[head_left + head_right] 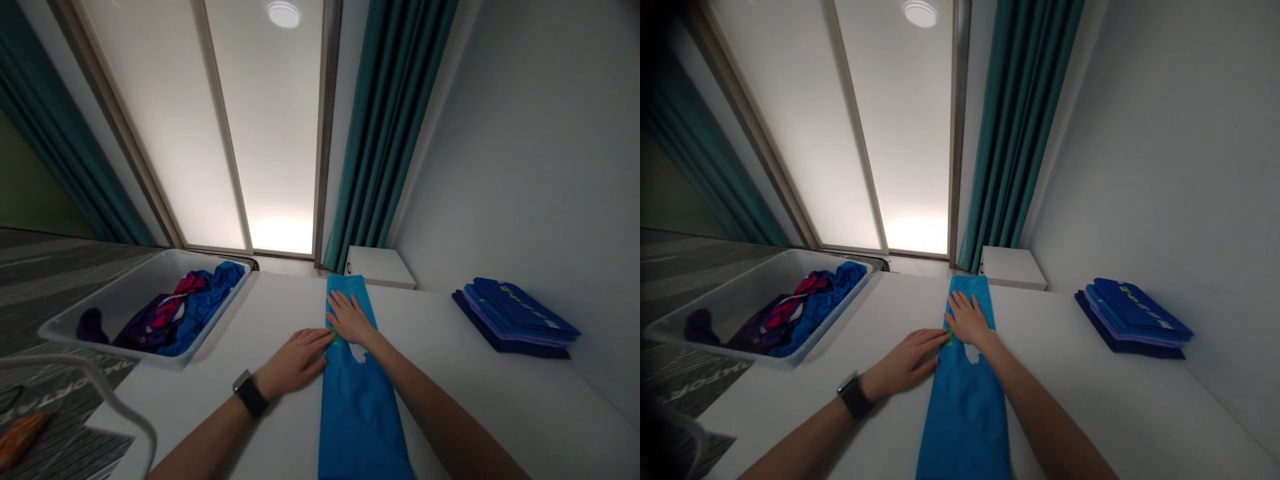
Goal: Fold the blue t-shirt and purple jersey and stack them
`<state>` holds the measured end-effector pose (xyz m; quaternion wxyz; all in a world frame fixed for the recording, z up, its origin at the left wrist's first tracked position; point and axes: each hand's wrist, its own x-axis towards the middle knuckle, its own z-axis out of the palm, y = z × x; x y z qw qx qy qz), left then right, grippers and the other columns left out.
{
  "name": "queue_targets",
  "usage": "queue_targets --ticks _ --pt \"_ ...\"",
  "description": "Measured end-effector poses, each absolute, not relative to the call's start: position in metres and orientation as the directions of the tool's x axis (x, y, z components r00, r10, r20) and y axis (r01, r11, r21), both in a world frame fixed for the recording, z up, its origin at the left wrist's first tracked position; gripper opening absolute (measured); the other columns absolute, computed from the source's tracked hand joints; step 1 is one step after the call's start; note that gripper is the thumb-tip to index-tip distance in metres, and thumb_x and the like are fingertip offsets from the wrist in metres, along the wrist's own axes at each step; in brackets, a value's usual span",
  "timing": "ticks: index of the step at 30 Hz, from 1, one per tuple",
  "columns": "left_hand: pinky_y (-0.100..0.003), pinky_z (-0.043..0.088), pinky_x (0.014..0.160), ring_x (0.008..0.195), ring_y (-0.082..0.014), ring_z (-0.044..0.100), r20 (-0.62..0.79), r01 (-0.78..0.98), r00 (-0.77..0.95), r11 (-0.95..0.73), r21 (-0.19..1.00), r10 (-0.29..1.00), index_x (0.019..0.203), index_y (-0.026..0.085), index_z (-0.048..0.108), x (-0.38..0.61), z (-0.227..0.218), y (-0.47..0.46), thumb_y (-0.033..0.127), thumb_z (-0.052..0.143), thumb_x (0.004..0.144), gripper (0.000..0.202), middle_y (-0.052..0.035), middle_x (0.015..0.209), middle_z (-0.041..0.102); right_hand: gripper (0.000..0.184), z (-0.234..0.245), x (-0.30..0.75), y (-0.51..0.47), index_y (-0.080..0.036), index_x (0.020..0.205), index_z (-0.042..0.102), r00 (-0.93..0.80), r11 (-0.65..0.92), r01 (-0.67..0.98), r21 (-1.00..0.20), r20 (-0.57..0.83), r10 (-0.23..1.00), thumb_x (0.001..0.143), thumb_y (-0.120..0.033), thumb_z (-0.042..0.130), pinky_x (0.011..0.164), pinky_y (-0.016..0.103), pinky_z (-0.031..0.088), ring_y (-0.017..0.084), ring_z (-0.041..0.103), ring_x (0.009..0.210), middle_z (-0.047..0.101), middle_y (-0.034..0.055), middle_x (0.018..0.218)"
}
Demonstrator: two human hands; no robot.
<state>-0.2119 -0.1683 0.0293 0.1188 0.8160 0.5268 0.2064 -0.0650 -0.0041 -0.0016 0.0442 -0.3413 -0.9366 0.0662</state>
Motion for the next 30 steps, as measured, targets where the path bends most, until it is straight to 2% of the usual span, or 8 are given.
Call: queue_targets --ticks 4,9,11,16,20,24,30 --pt "-0.045 0.032 0.113 0.131 -0.0255 0.045 0.198 0.800 0.394 -0.441 0.406 0.898 0.137 0.022 0.050 -0.207 0.033 -0.172 0.031 0.053 0.092 0.046 -0.0092 0.143 0.050 0.060 -0.003 -0.064 -0.004 -0.014 0.151 0.028 -0.770 0.767 0.623 -0.152 0.051 0.636 0.098 -0.043 0.023 0.118 0.045 0.004 0.022 0.012 0.147 0.019 0.0083 0.159" --pt "-0.040 0.042 0.107 0.123 -0.0224 0.053 0.321 0.757 0.274 -0.410 0.508 0.906 0.137 0.021 0.050 -0.218 0.017 -0.161 0.029 0.039 0.099 0.041 -0.0101 0.136 0.056 0.062 0.005 -0.048 -0.017 -0.009 0.152 0.022 -0.735 0.726 0.655 -0.212 0.046 0.676 0.099 -0.042 0.019 0.119 0.044 0.007 0.020 0.012 0.147 0.017 0.0091 0.159" --pt "-0.041 0.043 0.106 0.122 -0.0228 0.054 0.363 0.763 0.222 -0.393 0.512 0.905 0.137 0.021 0.050 -0.224 0.008 -0.150 0.030 0.036 0.100 0.041 -0.0105 0.135 0.057 0.063 0.007 -0.038 -0.026 -0.010 0.152 0.023 -0.734 0.721 0.655 -0.226 0.039 0.679 0.099 -0.044 0.019 0.119 0.043 0.007 0.020 0.012 0.147 0.017 0.0083 0.159" --pt "-0.043 0.034 0.114 0.137 -0.0222 0.039 0.357 0.842 0.241 -0.377 0.386 0.903 0.144 0.019 0.041 -0.230 -0.004 -0.107 0.035 0.031 0.101 0.047 -0.0099 0.150 0.042 0.063 0.006 -0.022 -0.045 -0.014 0.152 0.023 -0.740 0.725 0.646 -0.239 0.034 0.672 0.099 -0.049 0.022 0.119 0.043 0.008 0.020 0.014 0.147 0.016 0.0066 0.159" --pt "-0.041 0.028 0.116 0.143 -0.0206 0.028 0.302 0.874 0.301 -0.389 0.291 0.904 0.146 0.016 0.038 -0.229 -0.003 -0.069 0.038 0.027 0.102 0.050 -0.0094 0.156 0.030 0.058 0.004 -0.020 -0.051 -0.022 0.150 0.030 -0.755 0.751 0.627 -0.209 0.078 0.652 0.099 -0.049 0.024 0.119 0.046 0.008 0.021 0.014 0.147 0.015 0.0058 0.160" --pt "-0.041 0.026 0.116 0.144 -0.0208 0.026 0.232 0.905 0.294 -0.348 0.246 0.927 0.146 0.016 0.038 -0.230 -0.001 -0.037 0.041 0.025 0.102 0.052 -0.0093 0.156 0.030 0.057 0.004 -0.021 -0.052 -0.025 0.150 0.030 -0.759 0.759 0.625 -0.181 0.082 0.645 0.100 -0.050 0.023 0.118 0.048 0.008 0.022 0.014 0.147 0.016 0.0054 0.160" --pt "-0.046 0.021 0.116 0.142 -0.0231 0.030 0.179 0.961 0.178 -0.210 0.179 0.968 0.146 0.020 0.037 -0.234 -0.004 -0.011 0.045 0.029 0.100 0.053 -0.0077 0.155 0.034 0.061 0.000 -0.022 -0.051 -0.021 0.152 0.022 -0.752 0.752 0.635 -0.176 0.082 0.654 0.099 -0.052 0.022 0.119 0.047 0.006 0.021 0.014 0.147 0.017 0.0053 0.159"
